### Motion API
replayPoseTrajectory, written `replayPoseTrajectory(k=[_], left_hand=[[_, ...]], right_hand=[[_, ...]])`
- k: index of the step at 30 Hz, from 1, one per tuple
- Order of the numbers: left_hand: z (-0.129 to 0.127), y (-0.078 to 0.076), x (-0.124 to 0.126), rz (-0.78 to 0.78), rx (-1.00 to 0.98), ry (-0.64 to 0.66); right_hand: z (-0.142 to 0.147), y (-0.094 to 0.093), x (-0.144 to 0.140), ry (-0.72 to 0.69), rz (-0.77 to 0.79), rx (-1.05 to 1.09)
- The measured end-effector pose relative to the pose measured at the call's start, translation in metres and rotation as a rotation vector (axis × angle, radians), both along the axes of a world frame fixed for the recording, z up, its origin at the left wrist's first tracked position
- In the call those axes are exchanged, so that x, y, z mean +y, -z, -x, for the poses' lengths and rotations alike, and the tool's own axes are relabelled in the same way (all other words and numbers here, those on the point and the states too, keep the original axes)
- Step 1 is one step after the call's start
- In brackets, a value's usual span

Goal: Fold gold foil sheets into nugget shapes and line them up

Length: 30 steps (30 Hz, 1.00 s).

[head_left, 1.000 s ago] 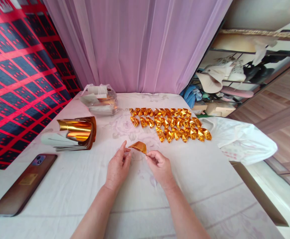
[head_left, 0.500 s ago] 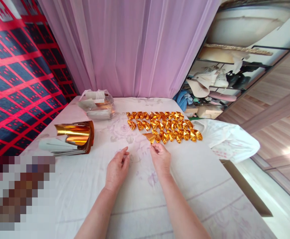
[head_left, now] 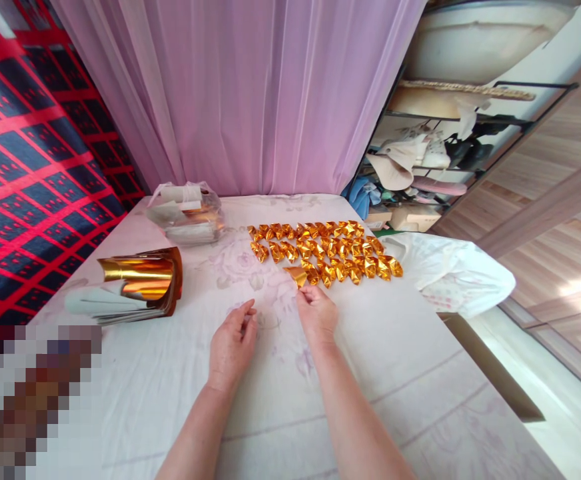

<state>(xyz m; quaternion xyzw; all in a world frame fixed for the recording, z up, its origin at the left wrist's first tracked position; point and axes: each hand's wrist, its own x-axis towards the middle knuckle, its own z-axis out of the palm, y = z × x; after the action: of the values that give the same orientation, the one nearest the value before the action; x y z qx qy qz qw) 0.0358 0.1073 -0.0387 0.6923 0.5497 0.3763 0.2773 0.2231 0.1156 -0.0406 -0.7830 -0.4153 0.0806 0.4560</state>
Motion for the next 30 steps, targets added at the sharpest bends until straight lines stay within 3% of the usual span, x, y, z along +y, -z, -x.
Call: replayPoseTrajectory(k=[6, 12, 21, 30], left_hand=[[0.001, 0.000, 0.001, -0.011, 0.005, -0.003], [0.000, -0.002, 0.000, -0.010, -0.001, -0.001], [0.001, 0.001, 0.001, -0.012, -0.004, 0.003], [-0.001, 0.002, 0.001, -0.012, -0.023, -0.003]], right_hand=[[0.001, -0.001, 0.001, 0.010, -0.001, -0.028], [0.002, -0.004, -0.002, -0.017, 0.091, -0.031], [0.001, -0.007, -0.002, -0.211, -0.135, -0.447], [0.007, -0.013, 0.009, -0.199, 0.106, -0.492]])
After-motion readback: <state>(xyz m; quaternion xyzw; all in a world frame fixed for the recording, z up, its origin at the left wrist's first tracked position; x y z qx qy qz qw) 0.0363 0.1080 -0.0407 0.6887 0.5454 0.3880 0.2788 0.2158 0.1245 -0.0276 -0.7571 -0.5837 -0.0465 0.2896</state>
